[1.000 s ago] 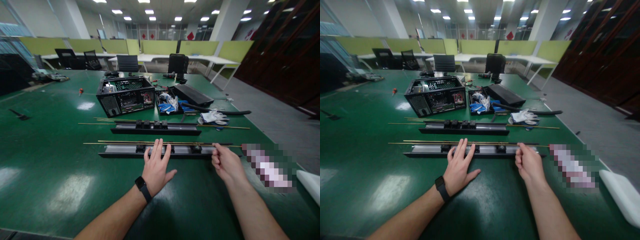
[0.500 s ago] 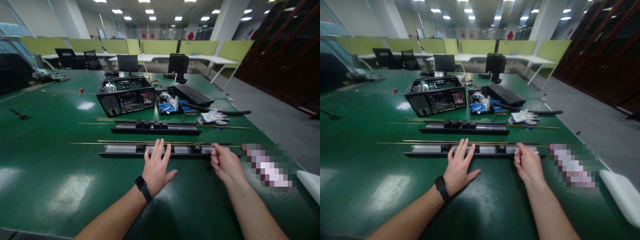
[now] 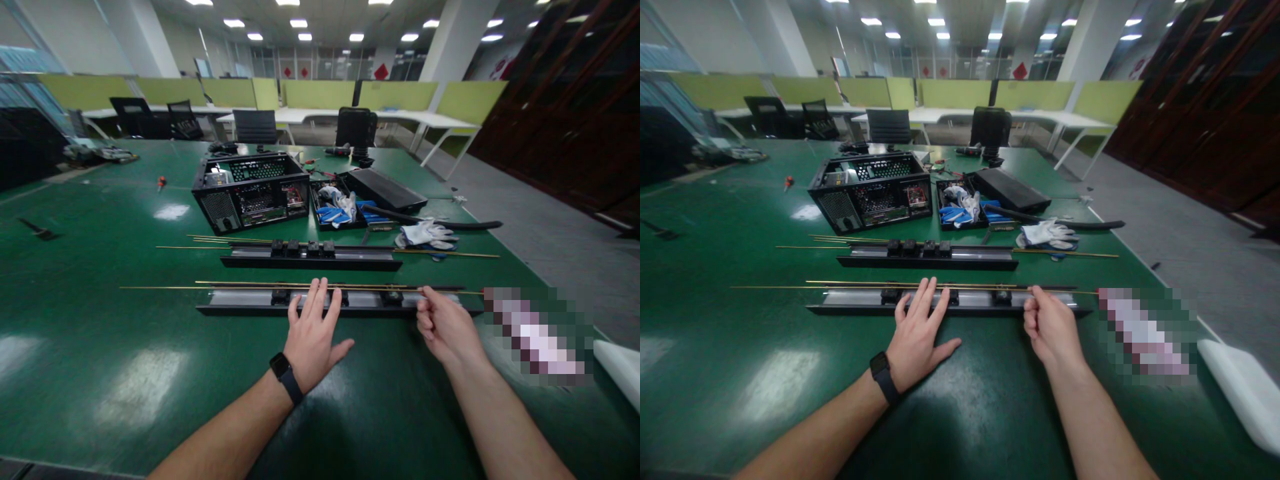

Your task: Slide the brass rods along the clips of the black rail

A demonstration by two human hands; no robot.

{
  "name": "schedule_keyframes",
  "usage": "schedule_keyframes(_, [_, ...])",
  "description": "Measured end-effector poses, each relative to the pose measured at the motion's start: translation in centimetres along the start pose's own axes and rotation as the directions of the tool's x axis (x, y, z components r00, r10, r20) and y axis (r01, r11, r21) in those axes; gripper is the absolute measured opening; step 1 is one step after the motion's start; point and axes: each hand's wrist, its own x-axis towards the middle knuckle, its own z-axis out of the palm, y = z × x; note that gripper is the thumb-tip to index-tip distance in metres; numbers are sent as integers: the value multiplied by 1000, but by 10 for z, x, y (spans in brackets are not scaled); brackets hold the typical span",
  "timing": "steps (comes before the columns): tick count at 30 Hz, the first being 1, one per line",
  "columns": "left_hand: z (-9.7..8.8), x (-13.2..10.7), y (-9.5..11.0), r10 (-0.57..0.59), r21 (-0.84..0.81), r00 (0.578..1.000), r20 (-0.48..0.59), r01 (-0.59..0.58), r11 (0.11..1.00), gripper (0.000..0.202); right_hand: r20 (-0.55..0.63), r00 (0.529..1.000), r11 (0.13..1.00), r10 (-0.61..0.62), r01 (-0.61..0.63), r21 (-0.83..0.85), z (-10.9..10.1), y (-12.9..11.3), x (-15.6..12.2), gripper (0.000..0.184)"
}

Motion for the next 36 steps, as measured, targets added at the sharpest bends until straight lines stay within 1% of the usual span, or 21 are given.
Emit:
schedule_keyframes(4, [1, 0, 0, 4, -4, 1000, -4, -4, 1000, 89, 128, 991, 997, 30, -20, -76, 2, 4, -4, 32])
schedule_keyframes(6, [1, 0, 0, 5, -5, 1000, -8, -5, 1000, 89, 159, 987, 994, 34, -17, -112, 4, 6, -5, 36])
schedule_keyframes(8, [0, 0, 0, 3, -5, 1000, -11, -3, 1000, 88, 144, 989, 995, 26, -12, -96, 5, 6, -5, 31])
schedule_keyframes(12, [-1, 0, 0, 1, -7, 1000, -1, -1, 1000, 86, 22, 1000, 1000, -1, 1, 0, 2, 0, 0, 20])
schedule_keyframes(14, [-2, 0, 1, -4, -8, 1000, 7, 4, 1000, 86, -8, 1000, 1000, -3, 3, 13, 1, -2, 1, 19])
schedule_keyframes(16, [-2, 0, 1, -10, -8, 1000, 8, 10, 1000, 86, 19, 1000, 1000, -4, 4, -2, 1, -1, 0, 22])
schedule_keyframes(19, [-1, 0, 1, -6, -10, 1000, 3, 6, 1000, 86, 111, 994, 998, 10, -4, -56, 3, 2, -2, 31])
schedule_keyframes(21, [-1, 0, 1, -3, -9, 1000, -2, 3, 1000, 86, 144, 989, 996, 20, -8, -85, 4, 4, -3, 35])
schedule_keyframes(23, [-1, 0, 1, -4, -7, 1000, -4, 4, 1000, 86, 123, 992, 998, 10, -1, -70, 3, 4, -3, 33])
schedule_keyframes(27, [-1, 0, 1, 0, -4, 1000, -6, 0, 1000, 84, -6, 1000, 1000, -16, 16, 2, 0, -1, -1, 24])
schedule_keyframes(28, [-1, 0, 1, 2, -3, 1000, -10, -2, 1000, 85, -17, 1000, 1000, -17, 17, 6, 0, -2, -2, 23])
schedule_keyframes(30, [-1, 0, 1, 7, 2, 1000, -17, -7, 1000, 85, 21, 1000, 1000, -11, 11, -11, 1, -3, -3, 23])
schedule_keyframes(33, [0, -1, 1, 13, 7, 1000, -17, -13, 1000, 86, 135, 991, 997, 13, -4, -72, 5, 1, -7, 30])
schedule_keyframes(34, [0, -1, 1, 13, 8, 1000, -14, -13, 1000, 86, 149, 989, 996, 18, -5, -86, 7, 2, -8, 32])
schedule_keyframes(36, [1, -1, 1, 8, 10, 1000, -8, -8, 1000, 85, 132, 991, 997, 15, -4, -81, 7, 4, -8, 32])
